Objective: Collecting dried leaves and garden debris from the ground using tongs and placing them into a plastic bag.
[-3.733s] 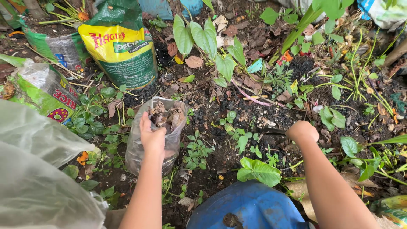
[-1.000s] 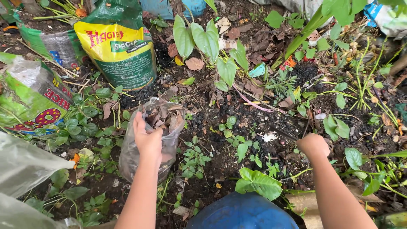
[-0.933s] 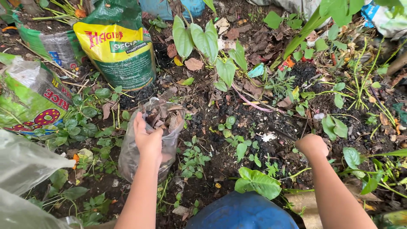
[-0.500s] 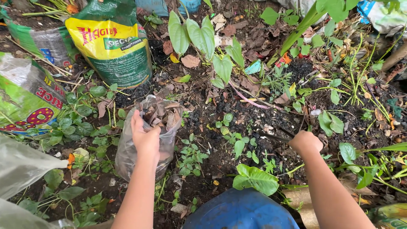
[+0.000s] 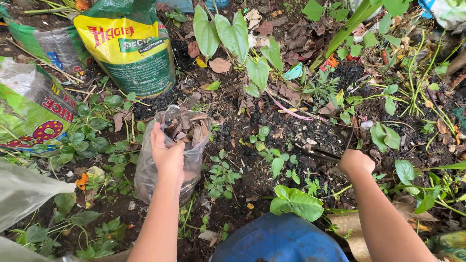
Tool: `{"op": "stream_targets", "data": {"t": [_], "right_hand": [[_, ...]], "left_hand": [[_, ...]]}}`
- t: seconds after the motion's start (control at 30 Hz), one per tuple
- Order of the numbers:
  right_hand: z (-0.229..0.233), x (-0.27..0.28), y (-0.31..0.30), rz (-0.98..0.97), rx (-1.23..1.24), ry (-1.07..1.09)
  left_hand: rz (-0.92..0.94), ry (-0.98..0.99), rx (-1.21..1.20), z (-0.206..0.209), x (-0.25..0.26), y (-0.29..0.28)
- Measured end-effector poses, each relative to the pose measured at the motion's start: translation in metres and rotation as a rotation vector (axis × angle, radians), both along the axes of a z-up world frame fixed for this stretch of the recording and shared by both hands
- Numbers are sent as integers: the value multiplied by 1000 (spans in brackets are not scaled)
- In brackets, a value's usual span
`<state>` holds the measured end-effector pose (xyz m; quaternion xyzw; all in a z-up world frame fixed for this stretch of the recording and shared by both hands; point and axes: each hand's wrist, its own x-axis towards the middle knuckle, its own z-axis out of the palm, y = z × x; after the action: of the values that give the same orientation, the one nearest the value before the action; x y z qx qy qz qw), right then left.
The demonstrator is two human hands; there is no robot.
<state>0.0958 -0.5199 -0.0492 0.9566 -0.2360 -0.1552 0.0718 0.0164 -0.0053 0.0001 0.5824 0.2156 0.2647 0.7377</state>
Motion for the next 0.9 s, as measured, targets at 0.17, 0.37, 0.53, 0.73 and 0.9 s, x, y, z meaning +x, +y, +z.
{"op": "stream_targets", "data": {"t": [0.17,0.37,0.53,0.73,0.9], "right_hand": [[-12,4,-10,45,-42,-33],[-20,9,-20,61,-51,-63],[-1,8,-21,62,-65,-68],[15,11,-12,42,-68,-54],[54,15,-5,33,-24,-115]], "left_hand": [[9,47,60,4,-3,0],[9,46,72,2,-3,1],[17,36,58,-1,-1,0],[14,26,31,5,-5,-1],[38,61,73,7,-7,-4]]}}
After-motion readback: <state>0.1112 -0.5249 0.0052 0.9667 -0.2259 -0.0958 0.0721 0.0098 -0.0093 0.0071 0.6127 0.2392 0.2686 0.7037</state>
